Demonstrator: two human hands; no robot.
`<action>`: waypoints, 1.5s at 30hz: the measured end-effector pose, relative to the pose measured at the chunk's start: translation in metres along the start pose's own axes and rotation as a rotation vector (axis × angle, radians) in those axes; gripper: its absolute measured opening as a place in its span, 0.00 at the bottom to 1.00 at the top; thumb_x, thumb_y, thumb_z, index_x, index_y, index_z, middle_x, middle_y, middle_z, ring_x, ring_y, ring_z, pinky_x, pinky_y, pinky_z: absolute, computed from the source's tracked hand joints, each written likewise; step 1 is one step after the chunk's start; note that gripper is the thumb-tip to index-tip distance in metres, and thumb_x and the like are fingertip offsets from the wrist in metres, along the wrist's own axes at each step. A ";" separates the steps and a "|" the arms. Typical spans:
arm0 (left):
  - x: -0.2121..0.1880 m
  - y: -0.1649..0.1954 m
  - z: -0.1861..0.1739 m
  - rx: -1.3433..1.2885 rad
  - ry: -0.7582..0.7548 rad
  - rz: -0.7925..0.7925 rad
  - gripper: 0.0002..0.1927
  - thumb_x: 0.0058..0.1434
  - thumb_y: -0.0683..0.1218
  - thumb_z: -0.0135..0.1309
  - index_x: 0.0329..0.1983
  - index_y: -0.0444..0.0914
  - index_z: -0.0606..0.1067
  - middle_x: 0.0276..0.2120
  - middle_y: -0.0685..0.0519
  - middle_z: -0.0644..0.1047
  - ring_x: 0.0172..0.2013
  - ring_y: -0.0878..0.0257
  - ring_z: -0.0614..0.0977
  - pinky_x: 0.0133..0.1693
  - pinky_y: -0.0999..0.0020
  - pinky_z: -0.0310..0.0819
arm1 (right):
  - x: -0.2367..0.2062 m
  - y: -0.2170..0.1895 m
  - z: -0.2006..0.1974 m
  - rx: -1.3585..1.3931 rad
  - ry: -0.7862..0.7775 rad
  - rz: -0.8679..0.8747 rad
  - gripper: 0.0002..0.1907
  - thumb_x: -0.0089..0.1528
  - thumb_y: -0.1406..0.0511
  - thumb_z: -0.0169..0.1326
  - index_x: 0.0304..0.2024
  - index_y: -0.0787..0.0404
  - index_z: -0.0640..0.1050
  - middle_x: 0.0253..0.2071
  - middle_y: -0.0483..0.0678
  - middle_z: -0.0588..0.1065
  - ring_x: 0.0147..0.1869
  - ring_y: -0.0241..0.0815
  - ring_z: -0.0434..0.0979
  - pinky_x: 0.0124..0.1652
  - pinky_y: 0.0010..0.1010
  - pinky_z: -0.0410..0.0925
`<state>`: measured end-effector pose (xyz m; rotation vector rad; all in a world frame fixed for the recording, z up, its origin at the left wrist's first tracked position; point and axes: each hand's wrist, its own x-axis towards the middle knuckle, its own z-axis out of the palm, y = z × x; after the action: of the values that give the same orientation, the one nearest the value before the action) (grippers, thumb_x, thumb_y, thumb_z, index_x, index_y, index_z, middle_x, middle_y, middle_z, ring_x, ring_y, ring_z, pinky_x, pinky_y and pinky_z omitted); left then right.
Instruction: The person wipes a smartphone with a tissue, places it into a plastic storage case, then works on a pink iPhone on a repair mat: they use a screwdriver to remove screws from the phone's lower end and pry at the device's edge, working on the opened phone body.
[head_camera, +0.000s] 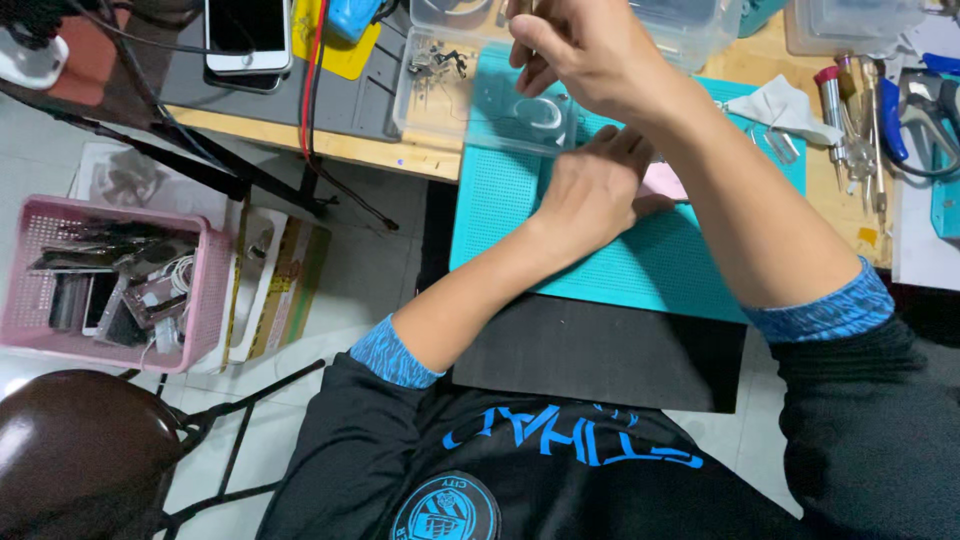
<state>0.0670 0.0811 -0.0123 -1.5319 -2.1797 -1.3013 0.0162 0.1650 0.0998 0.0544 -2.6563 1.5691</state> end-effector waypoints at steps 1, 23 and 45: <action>-0.001 0.000 0.000 0.001 0.009 0.006 0.32 0.51 0.57 0.68 0.54 0.37 0.74 0.47 0.48 0.78 0.46 0.51 0.80 0.43 0.56 0.77 | -0.001 0.001 -0.001 -0.003 0.003 0.043 0.10 0.74 0.64 0.46 0.47 0.67 0.71 0.37 0.49 0.78 0.39 0.38 0.84 0.38 0.29 0.80; 0.023 0.008 -0.026 0.044 -0.202 0.007 0.33 0.38 0.54 0.76 0.42 0.34 0.75 0.42 0.45 0.72 0.46 0.45 0.73 0.42 0.48 0.67 | -0.230 0.062 -0.033 -0.130 0.596 -0.154 0.31 0.75 0.83 0.55 0.72 0.62 0.56 0.50 0.62 0.79 0.54 0.47 0.83 0.54 0.30 0.77; 0.022 0.001 -0.023 0.026 -0.234 0.009 0.34 0.39 0.56 0.76 0.45 0.35 0.77 0.44 0.45 0.72 0.48 0.46 0.72 0.43 0.48 0.66 | -0.204 0.055 -0.035 -0.533 0.603 -0.206 0.30 0.67 0.78 0.69 0.67 0.63 0.70 0.40 0.53 0.79 0.43 0.41 0.83 0.45 0.26 0.76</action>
<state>0.0501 0.0798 0.0147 -1.7604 -2.3117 -1.1370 0.2177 0.2224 0.0553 -0.1411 -2.3743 0.6385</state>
